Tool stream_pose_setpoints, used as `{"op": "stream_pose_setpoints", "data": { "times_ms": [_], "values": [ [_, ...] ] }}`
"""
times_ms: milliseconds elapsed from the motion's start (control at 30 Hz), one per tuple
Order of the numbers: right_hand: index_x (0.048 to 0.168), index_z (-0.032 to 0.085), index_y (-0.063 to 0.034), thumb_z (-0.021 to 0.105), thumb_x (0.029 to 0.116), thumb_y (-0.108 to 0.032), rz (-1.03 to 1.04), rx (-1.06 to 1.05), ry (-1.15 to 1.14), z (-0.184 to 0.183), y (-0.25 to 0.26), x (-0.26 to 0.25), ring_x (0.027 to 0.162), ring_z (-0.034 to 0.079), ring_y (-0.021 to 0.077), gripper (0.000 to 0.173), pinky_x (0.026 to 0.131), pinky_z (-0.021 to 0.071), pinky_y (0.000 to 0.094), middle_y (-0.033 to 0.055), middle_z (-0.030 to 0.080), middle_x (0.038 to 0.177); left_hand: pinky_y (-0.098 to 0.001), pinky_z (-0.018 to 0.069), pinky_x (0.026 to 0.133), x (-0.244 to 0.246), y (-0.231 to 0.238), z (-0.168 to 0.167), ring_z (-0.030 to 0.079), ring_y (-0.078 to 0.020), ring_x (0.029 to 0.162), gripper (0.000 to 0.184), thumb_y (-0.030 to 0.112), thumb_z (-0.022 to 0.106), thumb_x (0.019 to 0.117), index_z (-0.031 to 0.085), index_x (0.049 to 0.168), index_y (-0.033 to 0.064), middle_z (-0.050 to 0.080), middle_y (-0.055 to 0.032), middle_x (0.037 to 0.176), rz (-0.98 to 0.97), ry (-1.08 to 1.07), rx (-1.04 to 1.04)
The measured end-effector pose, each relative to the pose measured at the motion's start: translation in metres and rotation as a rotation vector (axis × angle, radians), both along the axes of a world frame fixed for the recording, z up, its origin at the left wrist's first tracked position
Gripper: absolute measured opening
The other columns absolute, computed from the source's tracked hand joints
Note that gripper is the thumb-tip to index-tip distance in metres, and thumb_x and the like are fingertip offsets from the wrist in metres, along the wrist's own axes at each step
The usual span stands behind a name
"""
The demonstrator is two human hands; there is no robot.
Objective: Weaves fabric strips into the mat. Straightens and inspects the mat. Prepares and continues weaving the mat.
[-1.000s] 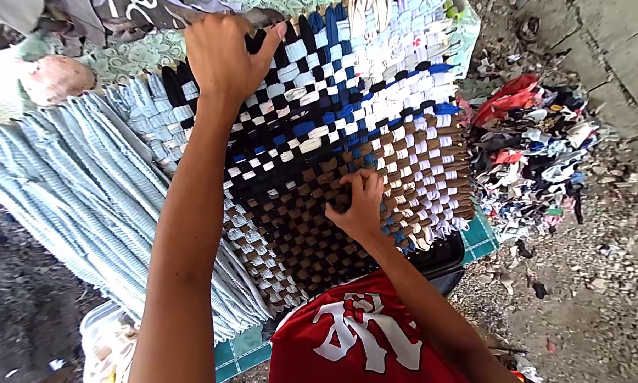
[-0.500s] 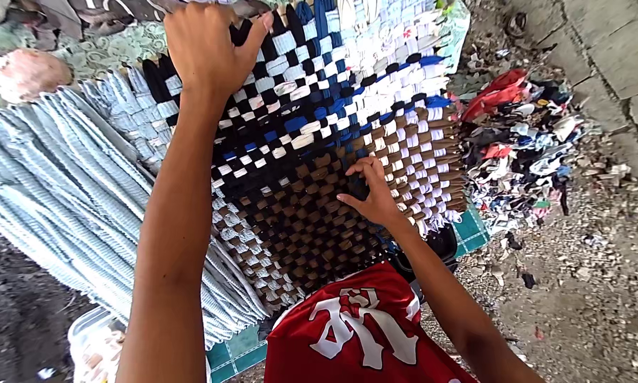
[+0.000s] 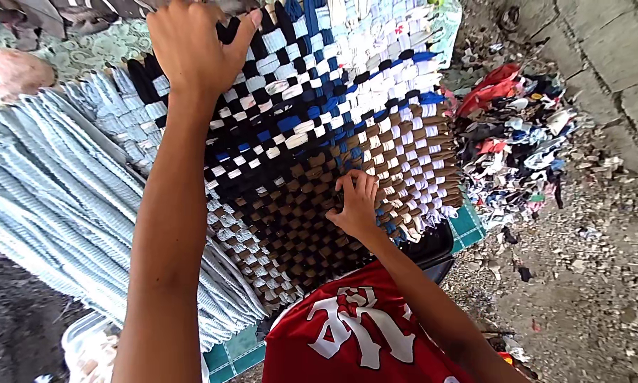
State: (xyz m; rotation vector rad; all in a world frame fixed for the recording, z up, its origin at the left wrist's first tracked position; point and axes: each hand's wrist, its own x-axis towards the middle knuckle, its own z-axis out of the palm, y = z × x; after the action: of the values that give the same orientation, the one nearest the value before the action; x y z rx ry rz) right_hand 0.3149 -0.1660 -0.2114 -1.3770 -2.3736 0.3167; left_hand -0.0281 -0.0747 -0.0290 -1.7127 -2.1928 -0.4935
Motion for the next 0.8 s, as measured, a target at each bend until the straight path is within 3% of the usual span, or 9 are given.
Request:
{"op": "stream_pose_setpoints", "data": {
  "times_ms": [133,300,400,500,600,667,800],
  "values": [
    [0.115,0.058,-0.0212,0.091,0.0615,-0.031,0.077,-0.172,0.152,0.008,0.019,0.02,0.126,0.047,0.0339,0.063,0.102,0.0416,0.0576,0.0091,0.051,0.134,-0.0696,0.0469,0.08,-0.003,0.0,0.0,0.07,-0.0467,0.096,0.086,0.082,0.029,0.0945,0.07,0.095,0.0054,0.073,-0.0225,0.097,0.005,-0.004,0.02],
    [0.118,0.061,-0.0169,0.089,0.075,-0.033,0.305,-0.278,0.422,0.008,0.034,0.051,0.13,0.048,0.0246,0.054,0.103,0.0477,0.0443,0.0071,0.053,0.136,-0.0691,0.0473,0.078,-0.002,-0.001,0.0,0.07,-0.047,0.093,0.085,0.08,0.03,0.0954,0.069,0.095,0.005,0.073,-0.0223,0.094,-0.004,0.003,0.035],
    [0.13,0.061,-0.0204,0.089,0.0649,-0.048,0.255,-0.234,0.352,0.01,0.009,0.055,0.143,0.037,0.0272,0.076,0.114,0.04,0.0508,0.0063,0.044,0.15,-0.0695,0.047,0.078,-0.001,0.0,-0.002,0.07,-0.0477,0.092,0.085,0.08,0.03,0.0954,0.068,0.093,0.0044,0.072,-0.0228,0.092,-0.004,0.005,0.047],
    [0.137,0.057,-0.0285,0.085,0.0585,-0.061,0.132,-0.103,0.147,0.002,-0.017,0.043,0.144,0.034,0.0301,0.089,0.114,0.0327,0.0571,0.0041,0.035,0.159,-0.0687,0.0471,0.078,0.001,-0.001,-0.002,0.07,-0.0458,0.093,0.082,0.08,0.033,0.0945,0.069,0.094,0.0063,0.073,-0.0215,0.093,-0.001,-0.023,0.051],
    [0.135,0.058,-0.0302,0.084,0.0601,-0.052,0.035,-0.008,0.04,-0.009,-0.026,0.03,0.139,0.036,0.0311,0.082,0.107,0.0354,0.0542,0.0047,0.034,0.16,-0.066,0.0482,0.075,0.001,-0.003,-0.003,0.071,-0.0419,0.089,0.076,0.078,0.038,0.0946,0.072,0.095,0.01,0.073,-0.0181,0.09,-0.031,-0.034,0.103],
    [0.132,0.059,-0.0301,0.083,0.0616,-0.047,0.012,0.019,0.016,-0.013,-0.022,0.027,0.136,0.038,0.0309,0.077,0.103,0.0361,0.0518,0.0052,0.036,0.158,-0.0674,0.0474,0.075,0.0,-0.002,-0.001,0.07,-0.0438,0.09,0.08,0.079,0.035,0.095,0.07,0.095,0.0078,0.073,-0.0194,0.091,-0.02,-0.026,0.068],
    [0.133,0.059,-0.0283,0.082,0.0645,-0.042,0.093,-0.056,0.11,-0.017,-0.006,0.041,0.14,0.036,0.0314,0.074,0.11,0.0346,0.0537,0.0046,0.036,0.158,-0.0703,0.0468,0.077,-0.002,0.0,-0.001,0.07,-0.0478,0.094,0.085,0.082,0.031,0.094,0.069,0.095,0.0053,0.073,-0.0228,0.095,-0.002,-0.012,0.034]
  ]
}}
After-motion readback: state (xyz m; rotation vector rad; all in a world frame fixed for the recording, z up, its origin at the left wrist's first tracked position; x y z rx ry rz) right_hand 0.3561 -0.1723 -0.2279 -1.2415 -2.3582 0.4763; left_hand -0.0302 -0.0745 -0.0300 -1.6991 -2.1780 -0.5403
